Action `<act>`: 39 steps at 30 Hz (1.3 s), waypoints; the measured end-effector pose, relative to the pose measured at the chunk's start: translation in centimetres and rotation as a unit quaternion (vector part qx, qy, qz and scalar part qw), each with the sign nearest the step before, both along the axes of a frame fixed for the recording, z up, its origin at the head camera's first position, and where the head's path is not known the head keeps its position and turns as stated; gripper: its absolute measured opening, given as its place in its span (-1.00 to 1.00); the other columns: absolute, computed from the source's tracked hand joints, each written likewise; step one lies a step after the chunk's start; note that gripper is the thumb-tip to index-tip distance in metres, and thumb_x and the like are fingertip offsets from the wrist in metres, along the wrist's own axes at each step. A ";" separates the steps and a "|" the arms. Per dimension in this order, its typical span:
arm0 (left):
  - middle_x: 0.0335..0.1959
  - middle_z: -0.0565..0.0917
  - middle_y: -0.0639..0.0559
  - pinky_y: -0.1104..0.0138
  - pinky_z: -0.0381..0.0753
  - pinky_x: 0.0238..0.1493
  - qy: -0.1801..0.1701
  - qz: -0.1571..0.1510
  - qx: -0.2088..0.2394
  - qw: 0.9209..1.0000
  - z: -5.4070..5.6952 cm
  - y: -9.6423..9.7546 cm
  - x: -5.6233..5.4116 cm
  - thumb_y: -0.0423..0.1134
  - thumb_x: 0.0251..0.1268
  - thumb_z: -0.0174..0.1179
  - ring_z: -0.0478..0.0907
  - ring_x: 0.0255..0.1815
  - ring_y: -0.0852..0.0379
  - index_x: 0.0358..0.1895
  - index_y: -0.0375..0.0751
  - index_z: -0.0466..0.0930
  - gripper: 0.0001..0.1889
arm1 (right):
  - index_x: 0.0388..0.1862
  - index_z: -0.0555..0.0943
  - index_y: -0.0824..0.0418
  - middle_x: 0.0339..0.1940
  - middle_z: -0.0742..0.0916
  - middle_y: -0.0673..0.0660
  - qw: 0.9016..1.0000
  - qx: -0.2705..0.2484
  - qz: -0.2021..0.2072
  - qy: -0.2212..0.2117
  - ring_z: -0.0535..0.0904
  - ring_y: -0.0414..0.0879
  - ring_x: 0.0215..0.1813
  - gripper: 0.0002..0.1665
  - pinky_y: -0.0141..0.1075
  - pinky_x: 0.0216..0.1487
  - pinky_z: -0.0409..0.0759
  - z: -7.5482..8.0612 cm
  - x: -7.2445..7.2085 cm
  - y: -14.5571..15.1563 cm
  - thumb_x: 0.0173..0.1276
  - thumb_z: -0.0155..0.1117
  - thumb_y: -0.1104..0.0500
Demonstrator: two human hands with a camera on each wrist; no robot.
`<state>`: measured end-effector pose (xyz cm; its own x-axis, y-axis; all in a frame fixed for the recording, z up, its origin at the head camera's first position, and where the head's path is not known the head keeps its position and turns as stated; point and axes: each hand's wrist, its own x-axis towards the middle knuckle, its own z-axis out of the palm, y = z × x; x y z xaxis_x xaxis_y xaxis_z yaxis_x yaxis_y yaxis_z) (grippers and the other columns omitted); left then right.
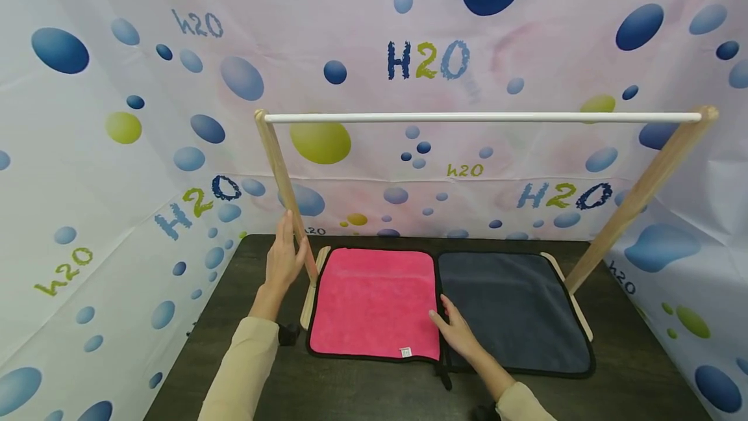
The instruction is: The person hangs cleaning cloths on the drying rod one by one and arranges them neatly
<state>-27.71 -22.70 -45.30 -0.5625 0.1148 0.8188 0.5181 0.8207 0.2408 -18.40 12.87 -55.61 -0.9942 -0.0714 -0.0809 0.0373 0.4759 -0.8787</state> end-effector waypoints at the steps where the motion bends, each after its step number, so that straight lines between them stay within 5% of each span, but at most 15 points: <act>1: 0.20 0.30 -0.37 0.06 0.47 -0.64 -0.003 0.000 0.000 1.000 0.0 0.0 -0.1 -0.45 0.09 0.17 0.53 -0.35 -0.26 0.36 -0.33 0.04 -0.26 | 0.36 0.11 0.42 0.31 0.27 0.45 1.000 0.003 -0.003 -0.002 0.20 0.35 0.29 -0.26 0.15 0.21 0.22 0.0 0.0 0.0 0.37 0.03 0.02; 10: 0.12 0.40 -0.45 -0.05 0.52 -0.43 -0.038 0.011 0.000 0.999 0.2 -0.2 -0.4 -0.45 0.18 0.11 0.55 -0.27 -0.30 0.40 -0.32 -0.03 -0.27 | 0.32 0.18 0.42 0.24 0.35 0.45 0.999 0.033 -0.008 0.011 0.38 0.31 0.15 -0.29 0.09 0.05 0.42 0.3 -0.2 -0.3 0.34 0.07 0.04; 17: -0.03 0.50 -0.48 -0.07 0.49 -0.34 -0.098 0.016 0.007 0.995 0.9 -0.6 -0.4 -0.43 0.25 0.08 0.54 -0.24 -0.31 0.44 -0.23 -0.18 -0.22 | 0.30 0.21 0.44 0.20 0.40 0.44 1.000 0.016 0.004 0.016 0.44 0.26 0.08 -0.31 0.03 -0.04 0.49 0.3 -0.3 -1.3 0.33 0.11 0.07; 26: 0.11 0.38 -0.49 -0.03 0.52 -0.20 -0.113 -0.022 0.026 0.993 1.3 -0.5 -0.6 -0.51 0.21 0.07 0.50 -0.12 -0.31 0.42 -0.34 -0.13 -0.24 | 0.27 0.19 0.51 0.09 0.44 0.46 0.999 0.036 -0.022 0.023 0.38 0.35 0.10 -0.32 0.13 0.07 0.37 -0.2 -1.1 -1.1 0.33 0.10 0.12; 36: 0.08 0.40 -0.49 -0.01 0.56 -0.28 -0.125 -0.035 0.055 0.990 1.1 -0.5 -0.6 -0.57 0.19 0.07 0.51 -0.10 -0.32 0.46 -0.15 -0.18 -0.17 | 0.10 0.34 0.58 -0.44 0.54 0.14 0.997 0.054 -0.033 0.032 0.46 -0.05 -0.38 -0.41 -0.25 -0.32 0.45 -0.2 -1.5 -0.6 0.24 0.18 0.18; 39: 0.08 0.40 -0.49 0.00 0.56 -0.35 -0.122 -0.037 0.061 0.990 1.1 -0.5 -0.6 -0.57 0.19 0.07 0.51 -0.10 -0.33 0.46 -0.09 -0.19 -0.15 | 0.06 0.38 0.59 -0.45 0.51 0.13 0.997 0.062 -0.024 0.033 0.43 -0.08 -0.39 -0.43 -0.28 -0.34 0.41 -0.3 -1.4 -0.6 0.22 0.20 0.17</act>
<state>-28.26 -23.16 -44.20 -0.7395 0.0723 0.6693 0.4898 0.7398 0.4613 -19.79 12.24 -55.87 -0.9997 -0.0171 -0.0194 0.0060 0.5794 -0.8150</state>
